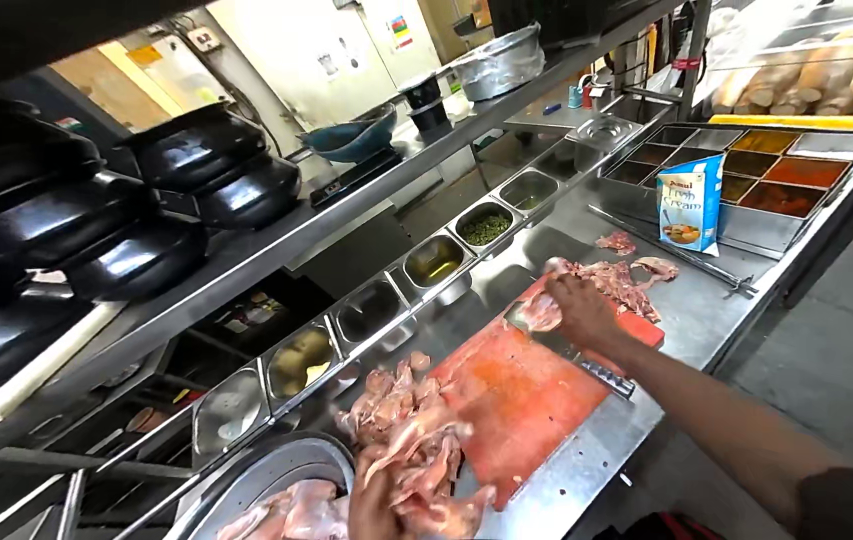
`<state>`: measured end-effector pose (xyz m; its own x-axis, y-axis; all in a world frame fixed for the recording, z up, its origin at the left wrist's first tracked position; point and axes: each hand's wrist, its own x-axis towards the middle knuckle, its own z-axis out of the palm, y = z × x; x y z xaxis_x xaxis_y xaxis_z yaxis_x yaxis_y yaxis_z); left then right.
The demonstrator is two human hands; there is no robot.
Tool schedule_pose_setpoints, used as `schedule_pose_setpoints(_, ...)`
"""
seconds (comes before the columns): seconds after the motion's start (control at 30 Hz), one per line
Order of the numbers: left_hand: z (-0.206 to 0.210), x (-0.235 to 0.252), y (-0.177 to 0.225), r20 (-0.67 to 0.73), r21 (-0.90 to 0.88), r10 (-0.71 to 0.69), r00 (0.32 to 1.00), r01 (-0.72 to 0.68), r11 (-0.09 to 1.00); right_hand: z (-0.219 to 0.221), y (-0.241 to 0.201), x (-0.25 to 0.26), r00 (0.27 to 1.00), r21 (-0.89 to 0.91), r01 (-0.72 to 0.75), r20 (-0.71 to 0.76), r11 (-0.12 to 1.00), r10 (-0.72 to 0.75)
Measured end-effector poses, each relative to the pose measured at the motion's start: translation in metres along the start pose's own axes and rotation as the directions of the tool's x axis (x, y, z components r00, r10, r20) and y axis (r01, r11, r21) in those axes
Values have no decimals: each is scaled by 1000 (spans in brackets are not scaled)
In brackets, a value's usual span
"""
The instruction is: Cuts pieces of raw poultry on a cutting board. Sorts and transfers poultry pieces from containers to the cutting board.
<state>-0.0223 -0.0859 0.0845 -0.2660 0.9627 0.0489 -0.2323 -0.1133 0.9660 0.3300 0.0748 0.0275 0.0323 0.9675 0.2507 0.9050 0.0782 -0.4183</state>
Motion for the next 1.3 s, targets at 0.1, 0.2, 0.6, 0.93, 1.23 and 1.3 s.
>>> schedule_pose_setpoints(0.1,-26,-6,20,15,42,15,1000,-15,999,-15,20,15,996,-52,-93,-21,994,92)
schedule_pose_setpoints(0.2,-22,-9,14,-62,37,-19,998,21,999,-21,1,19,996,-56,-56,65,997,60)
schedule_pose_setpoints(0.6,29,-13,-19,136,-377,-230,964,265,887,-37,7,39,966,133,28,251,991,-61)
schedule_pose_setpoints(0.93,96,56,-66,560,-144,-383,734,542,828,-28,-46,-61,858,737,-306,488,603,-161)
schedule_pose_setpoints(1.23,86,66,-131,183,530,-649,739,481,698,33,4,-60,909,296,-281,387,913,155)
schedule_pose_setpoints(1.3,81,64,-137,173,658,-635,753,391,643,31,12,-70,901,43,-217,394,975,183)
